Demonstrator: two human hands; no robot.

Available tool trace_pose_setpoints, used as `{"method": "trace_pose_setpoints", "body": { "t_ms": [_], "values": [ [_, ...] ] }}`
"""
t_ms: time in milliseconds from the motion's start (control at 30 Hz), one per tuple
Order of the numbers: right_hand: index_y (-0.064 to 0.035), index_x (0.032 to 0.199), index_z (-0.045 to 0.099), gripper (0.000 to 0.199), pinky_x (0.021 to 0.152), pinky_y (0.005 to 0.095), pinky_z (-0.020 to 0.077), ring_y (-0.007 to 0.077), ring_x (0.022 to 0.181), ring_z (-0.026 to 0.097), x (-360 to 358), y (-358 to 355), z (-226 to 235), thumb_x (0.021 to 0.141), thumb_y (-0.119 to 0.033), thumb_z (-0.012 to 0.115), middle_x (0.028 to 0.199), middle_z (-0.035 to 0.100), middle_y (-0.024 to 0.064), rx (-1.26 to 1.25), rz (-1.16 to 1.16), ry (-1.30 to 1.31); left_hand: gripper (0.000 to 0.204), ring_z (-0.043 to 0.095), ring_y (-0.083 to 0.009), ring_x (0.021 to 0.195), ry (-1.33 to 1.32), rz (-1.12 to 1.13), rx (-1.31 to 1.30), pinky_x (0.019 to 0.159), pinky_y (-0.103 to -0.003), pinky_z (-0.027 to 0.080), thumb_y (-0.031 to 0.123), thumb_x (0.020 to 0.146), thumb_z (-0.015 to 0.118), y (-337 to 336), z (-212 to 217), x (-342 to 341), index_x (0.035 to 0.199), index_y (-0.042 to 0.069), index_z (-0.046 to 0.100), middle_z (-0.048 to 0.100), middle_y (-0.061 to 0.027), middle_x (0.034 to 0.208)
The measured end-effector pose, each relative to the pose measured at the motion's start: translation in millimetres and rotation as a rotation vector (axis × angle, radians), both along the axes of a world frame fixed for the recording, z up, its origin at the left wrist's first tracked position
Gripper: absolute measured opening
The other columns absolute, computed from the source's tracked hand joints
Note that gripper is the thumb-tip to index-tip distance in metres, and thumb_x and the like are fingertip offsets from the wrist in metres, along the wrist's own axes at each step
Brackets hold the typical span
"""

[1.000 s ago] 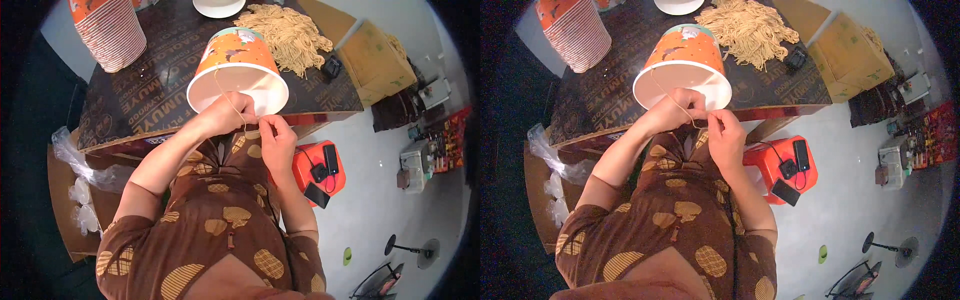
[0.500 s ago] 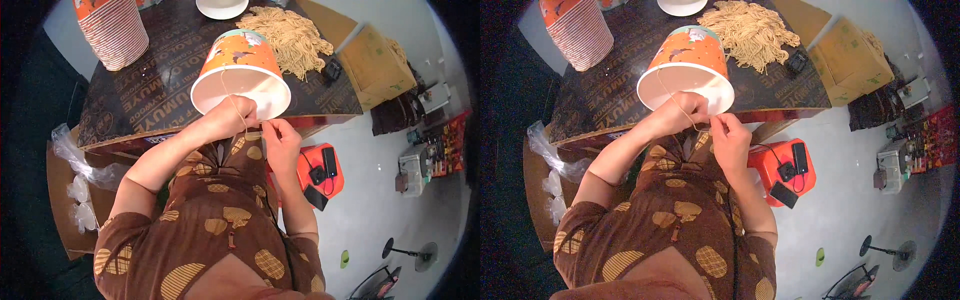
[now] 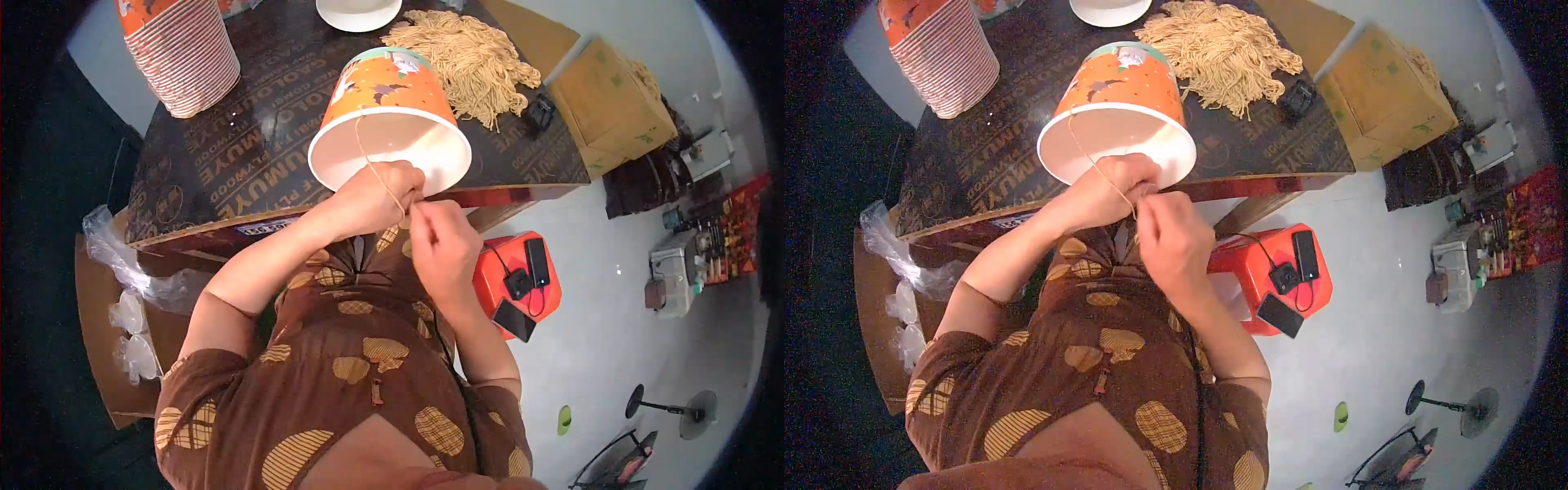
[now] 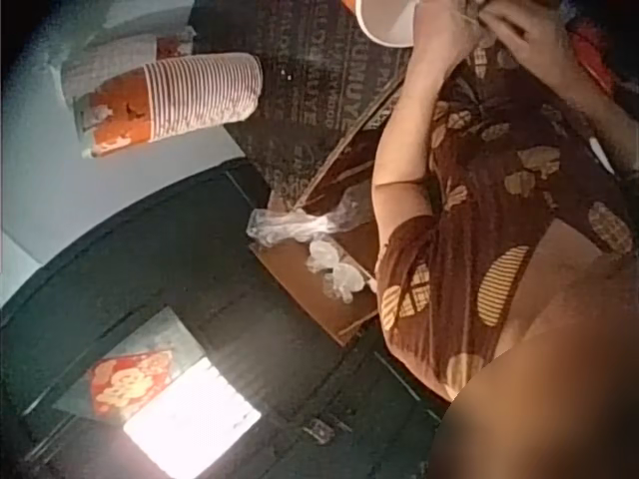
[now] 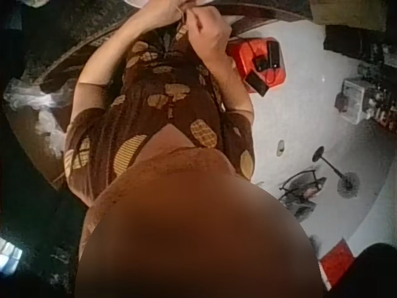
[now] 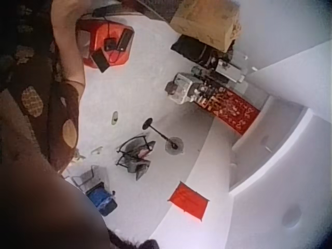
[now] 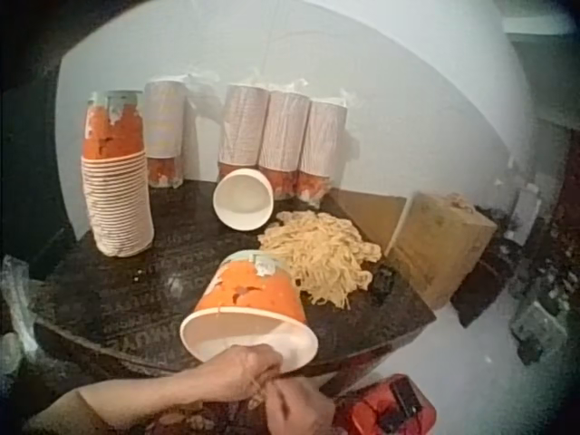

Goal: Attaching handles to paper buckets by threading elastic strings through pre-drilled holes.

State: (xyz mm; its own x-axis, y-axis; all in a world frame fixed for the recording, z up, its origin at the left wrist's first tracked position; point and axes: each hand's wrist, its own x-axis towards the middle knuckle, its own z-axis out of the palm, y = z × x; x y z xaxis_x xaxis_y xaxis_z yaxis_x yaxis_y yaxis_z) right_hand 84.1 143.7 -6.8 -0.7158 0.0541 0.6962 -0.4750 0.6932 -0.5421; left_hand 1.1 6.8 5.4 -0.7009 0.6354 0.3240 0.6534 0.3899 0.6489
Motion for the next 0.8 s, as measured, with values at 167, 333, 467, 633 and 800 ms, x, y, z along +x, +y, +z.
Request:
{"method": "trace_pose_setpoints", "body": {
  "t_ms": [167, 333, 467, 633, 800],
  "values": [
    [0.0024, 0.082, 0.060, 0.006, 0.060, 0.0343, 0.0509, 0.0276, 0.069, 0.063, 16, 5, 7, 0.081, 0.000, 0.066, 0.087, 0.061, 0.0141, 0.026, 0.086, 0.266, 0.011, 0.063, -0.0383, 0.079, 0.015, -0.015, -0.002, 0.071, -0.045, 0.050, 0.009, 0.084, 0.057, -2, 1, -3, 0.080, 0.000, 0.061, 0.063, -0.0196, 0.080],
    [0.0004, 0.100, 0.061, 0.014, 0.062, 0.0381, 0.0519, 0.0332, 0.069, 0.065, -2, 13, -16, 0.087, 0.001, 0.060, 0.087, 0.065, 0.0184, -0.132, -0.019, -0.038, 0.011, 0.063, -0.0377, 0.080, -0.005, -0.032, 0.028, 0.073, -0.045, 0.049, 0.008, 0.085, 0.056, -2, 2, -2, 0.081, -0.001, 0.062, 0.063, -0.0193, 0.080],
    [-0.0015, 0.107, 0.062, 0.018, 0.061, 0.0393, 0.0516, 0.0335, 0.072, 0.068, -9, 12, -24, 0.089, -0.002, 0.058, 0.084, 0.067, 0.0193, -0.124, -0.017, -0.096, 0.010, 0.063, -0.0348, 0.081, -0.016, -0.036, 0.040, 0.073, -0.042, 0.049, 0.009, 0.087, 0.059, -4, -1, -3, 0.086, 0.000, 0.063, 0.062, -0.0174, 0.082],
    [-0.0027, 0.105, 0.063, 0.017, 0.057, 0.0387, 0.0511, 0.0319, 0.066, 0.068, -13, 11, -24, 0.089, -0.003, 0.061, 0.076, 0.067, 0.0165, -0.150, 0.000, -0.161, 0.008, 0.063, -0.0318, 0.081, -0.025, -0.066, 0.069, 0.073, -0.039, 0.049, 0.009, 0.090, 0.060, -7, -1, -3, 0.089, 0.001, 0.063, 0.062, -0.0156, 0.083],
    [-0.0046, 0.096, 0.061, 0.012, 0.053, 0.0377, 0.0500, 0.0293, 0.061, 0.068, -10, 4, -24, 0.085, -0.005, 0.067, 0.069, 0.065, 0.0150, -0.158, 0.009, -0.115, 0.007, 0.062, -0.0319, 0.080, -0.004, -0.066, 0.036, 0.072, -0.039, 0.049, 0.006, 0.088, 0.060, -7, 2, -3, 0.085, 0.000, 0.062, 0.061, -0.0156, 0.081]
  ]
}}
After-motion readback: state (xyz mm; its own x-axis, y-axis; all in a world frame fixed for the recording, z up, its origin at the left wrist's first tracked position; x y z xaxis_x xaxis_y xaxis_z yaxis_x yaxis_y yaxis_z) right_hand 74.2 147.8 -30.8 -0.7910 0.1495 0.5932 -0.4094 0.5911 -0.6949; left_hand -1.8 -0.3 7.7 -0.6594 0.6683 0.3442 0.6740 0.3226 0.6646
